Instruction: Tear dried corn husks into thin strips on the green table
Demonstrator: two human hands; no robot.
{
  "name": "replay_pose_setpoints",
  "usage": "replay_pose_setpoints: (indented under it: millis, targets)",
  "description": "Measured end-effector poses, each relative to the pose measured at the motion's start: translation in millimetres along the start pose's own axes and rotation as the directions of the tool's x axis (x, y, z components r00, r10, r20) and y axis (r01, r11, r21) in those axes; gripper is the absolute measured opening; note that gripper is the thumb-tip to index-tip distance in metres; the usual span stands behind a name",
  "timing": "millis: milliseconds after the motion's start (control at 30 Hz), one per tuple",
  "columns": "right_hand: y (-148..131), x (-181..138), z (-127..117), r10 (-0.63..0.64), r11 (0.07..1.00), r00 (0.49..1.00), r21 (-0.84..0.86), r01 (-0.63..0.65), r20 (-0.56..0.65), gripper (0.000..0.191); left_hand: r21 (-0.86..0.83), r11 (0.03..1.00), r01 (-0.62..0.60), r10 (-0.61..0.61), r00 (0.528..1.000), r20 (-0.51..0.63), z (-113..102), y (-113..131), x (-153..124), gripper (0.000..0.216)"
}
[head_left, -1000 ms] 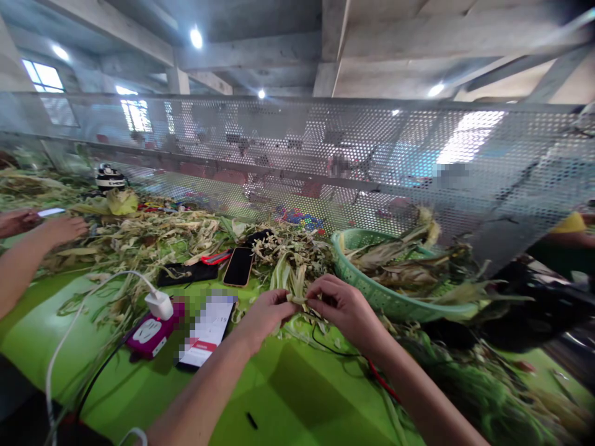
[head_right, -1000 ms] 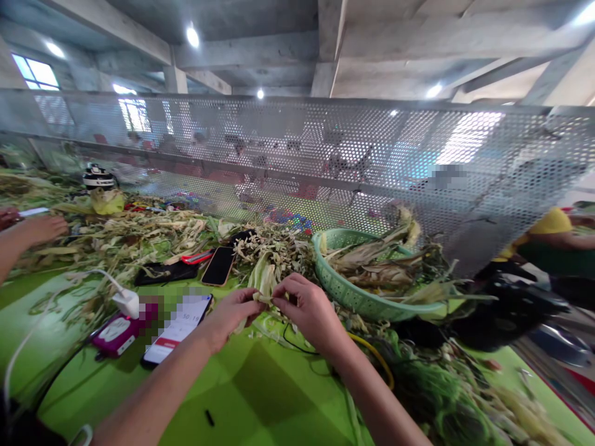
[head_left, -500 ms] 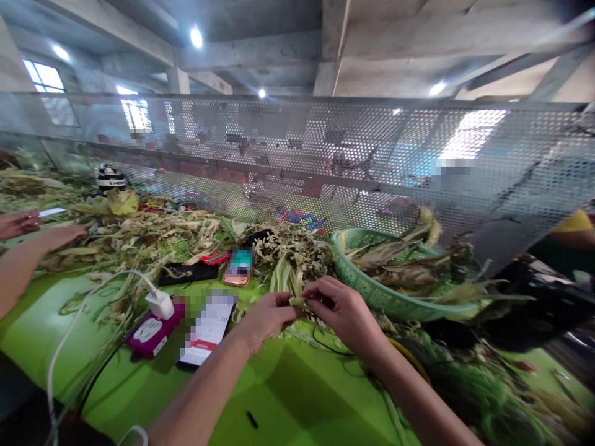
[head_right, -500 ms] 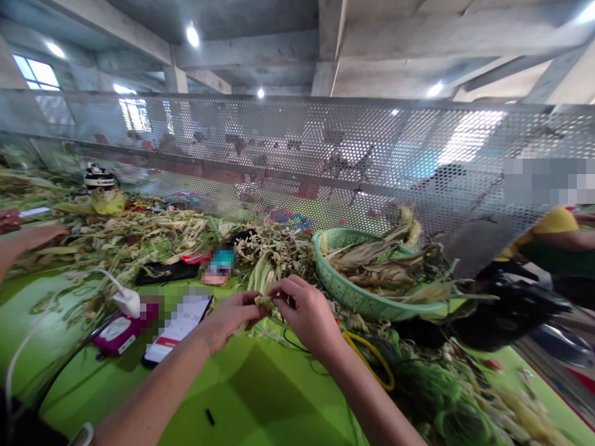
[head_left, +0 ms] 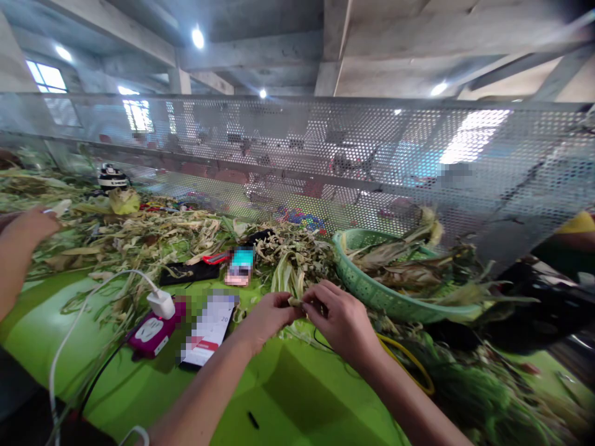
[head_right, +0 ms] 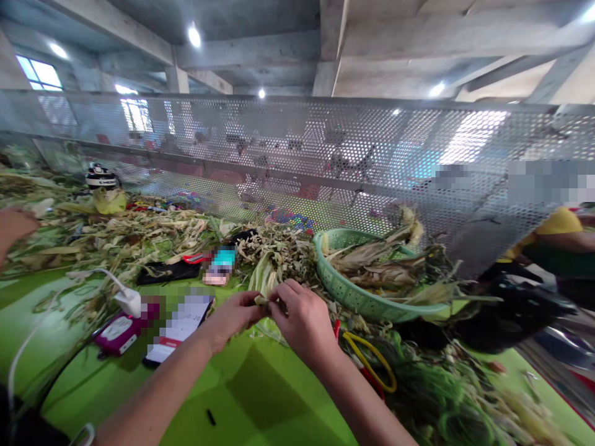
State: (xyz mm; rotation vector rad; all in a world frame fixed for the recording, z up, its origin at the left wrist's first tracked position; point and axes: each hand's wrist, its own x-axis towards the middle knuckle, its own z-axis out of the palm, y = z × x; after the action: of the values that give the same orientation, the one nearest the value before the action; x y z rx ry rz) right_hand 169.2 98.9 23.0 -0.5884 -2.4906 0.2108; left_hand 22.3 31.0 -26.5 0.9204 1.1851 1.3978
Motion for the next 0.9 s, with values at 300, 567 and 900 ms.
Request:
replay_pose_setpoints:
  millis: [300,567,900]
  targets:
    - [-2.4,-0.4,1.4,-0.022,0.999,0.999,-0.029,0.023,0.044,0.006,0.222,0.974,-0.051,0.048,0.999,0.021,-0.6,7.1,-5.9,0.023]
    - [-4.3,0.7,0.1,-0.013,1.0,0.999,-0.003,0.013,0.044,0.009,0.328,0.944,-0.03,0.032,0.999,0.002,0.5,10.6,-6.5,0.016]
    - [1.5,1.5,2.7,0.02,0.985,0.991,0.165,-0.042,0.135,0.022,0.438,0.898,-0.042,0.043,0.999,0.007,-0.7,5.4,-4.3,0.021]
